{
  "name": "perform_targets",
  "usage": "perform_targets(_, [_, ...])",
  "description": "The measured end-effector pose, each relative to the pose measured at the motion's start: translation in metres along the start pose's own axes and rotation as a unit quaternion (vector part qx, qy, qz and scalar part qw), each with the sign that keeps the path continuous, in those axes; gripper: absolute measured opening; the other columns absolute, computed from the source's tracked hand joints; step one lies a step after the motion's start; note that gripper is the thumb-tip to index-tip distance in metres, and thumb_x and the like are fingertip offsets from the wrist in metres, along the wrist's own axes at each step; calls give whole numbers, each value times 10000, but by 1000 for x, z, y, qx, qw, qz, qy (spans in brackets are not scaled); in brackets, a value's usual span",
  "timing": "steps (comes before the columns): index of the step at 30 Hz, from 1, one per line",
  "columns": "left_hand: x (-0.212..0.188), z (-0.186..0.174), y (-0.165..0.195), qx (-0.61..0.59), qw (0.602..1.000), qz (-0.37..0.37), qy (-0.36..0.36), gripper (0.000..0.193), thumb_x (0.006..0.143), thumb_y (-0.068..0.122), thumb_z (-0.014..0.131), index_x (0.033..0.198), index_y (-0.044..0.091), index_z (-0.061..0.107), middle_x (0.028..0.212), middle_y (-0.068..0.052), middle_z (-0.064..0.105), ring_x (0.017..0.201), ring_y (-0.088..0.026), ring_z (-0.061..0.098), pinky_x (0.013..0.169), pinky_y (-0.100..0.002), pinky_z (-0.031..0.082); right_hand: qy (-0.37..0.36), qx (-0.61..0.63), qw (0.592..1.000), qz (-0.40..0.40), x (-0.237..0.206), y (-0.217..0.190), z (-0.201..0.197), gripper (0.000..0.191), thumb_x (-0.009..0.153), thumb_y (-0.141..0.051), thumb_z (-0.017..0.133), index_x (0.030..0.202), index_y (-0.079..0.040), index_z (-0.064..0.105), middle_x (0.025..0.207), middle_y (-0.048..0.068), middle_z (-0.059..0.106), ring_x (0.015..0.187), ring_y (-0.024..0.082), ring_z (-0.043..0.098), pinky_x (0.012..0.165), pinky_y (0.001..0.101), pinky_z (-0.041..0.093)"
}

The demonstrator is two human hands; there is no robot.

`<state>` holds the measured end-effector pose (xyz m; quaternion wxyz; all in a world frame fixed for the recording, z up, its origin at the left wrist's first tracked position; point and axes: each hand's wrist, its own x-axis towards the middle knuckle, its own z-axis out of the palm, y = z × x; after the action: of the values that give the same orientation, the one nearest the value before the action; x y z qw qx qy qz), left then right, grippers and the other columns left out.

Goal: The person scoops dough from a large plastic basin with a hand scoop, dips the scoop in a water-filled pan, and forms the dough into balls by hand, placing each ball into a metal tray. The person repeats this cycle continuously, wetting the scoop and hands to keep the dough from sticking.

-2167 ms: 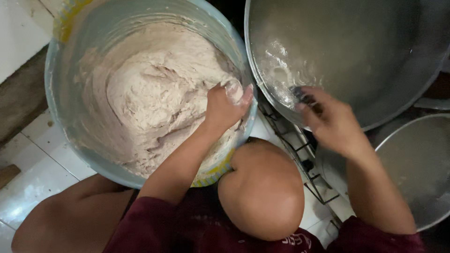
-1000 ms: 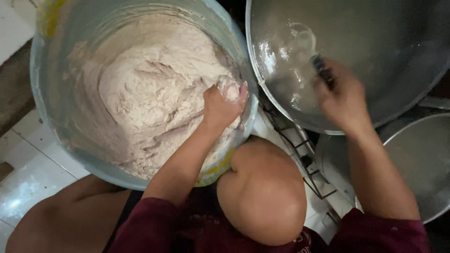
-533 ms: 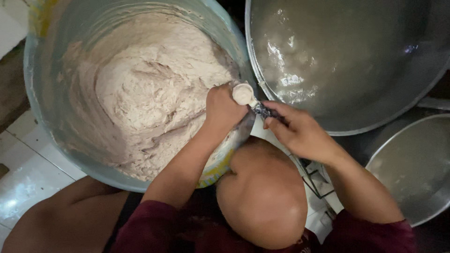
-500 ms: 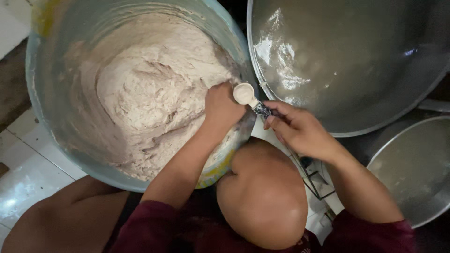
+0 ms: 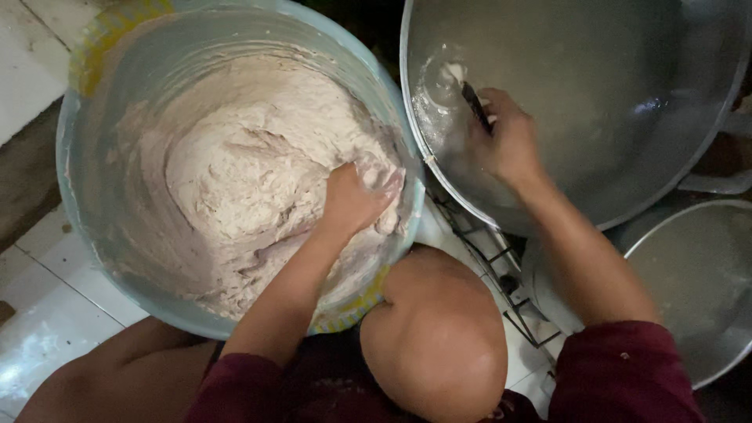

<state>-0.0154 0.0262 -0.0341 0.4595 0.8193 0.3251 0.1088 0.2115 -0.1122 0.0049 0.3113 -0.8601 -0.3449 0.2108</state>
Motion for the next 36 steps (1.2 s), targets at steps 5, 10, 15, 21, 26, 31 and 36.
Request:
perform_targets(5, [-1, 12, 12, -3, 995, 73, 64, 283, 843, 299, 832, 761, 64, 696, 745, -167, 695, 706, -425, 655, 699, -488, 546, 2, -29, 999, 16, -7, -12, -23, 356, 990, -60, 666, 1335, -12, 589, 1071, 191, 730, 893, 234, 737, 756, 348, 576])
perform_targets(10, [1, 11, 22, -4, 994, 50, 95, 318, 834, 269, 837, 760, 12, 664, 723, -188, 682, 670, -423, 657, 628, -465, 540, -82, 205, 967, 130, -60, -53, -48, 293, 1028, -57, 577, 1316, -9, 589, 989, 109, 658, 779, 148, 618, 653, 321, 513])
perform_targets(15, [-5, 7, 29, -129, 979, 95, 124, 238, 836, 223, 790, 913, 20, 692, 834, -178, 726, 751, -368, 723, 677, -415, 579, -179, 155, 960, 152, -94, -90, -41, 350, 986, -80, 613, 1331, -30, 593, 942, 55, 696, 728, 87, 609, 634, 268, 530])
perform_targets(21, [-3, 16, 28, -47, 997, 27, 59, 141, 794, 163, 770, 882, 57, 742, 809, -195, 726, 772, -386, 728, 696, -445, 578, -166, 98, 981, 28, -107, -102, -32, 342, 1012, -66, 611, 1347, 2, 592, 965, 43, 722, 835, 79, 673, 738, 252, 542])
perform_targets(26, [1, 16, 24, 55, 997, -27, 36, 325, 629, 275, 829, 781, 10, 717, 763, -244, 698, 753, -438, 693, 718, -499, 565, -248, 256, 917, 178, -93, -90, -32, 322, 1010, -65, 545, 1325, -17, 585, 956, 32, 688, 633, 70, 541, 545, 252, 465])
perform_targets(31, [-8, 3, 8, 90, 992, -59, 63, 446, 746, 397, 787, 924, -10, 766, 860, -301, 690, 788, -475, 672, 721, -530, 556, -201, 329, 899, 210, -87, -90, -37, 348, 1013, -93, 542, 1350, -16, 580, 979, 46, 670, 625, 80, 504, 513, 264, 425])
perform_targets(36, [19, -24, -23, 157, 983, -56, 74, 546, 959, 416, 736, 946, -130, 714, 884, -367, 674, 793, -478, 678, 756, -521, 561, -179, 50, 977, -105, -109, -94, -45, 378, 957, -138, 665, 1324, -48, 673, 1037, 166, 732, 816, 231, 687, 728, 355, 566])
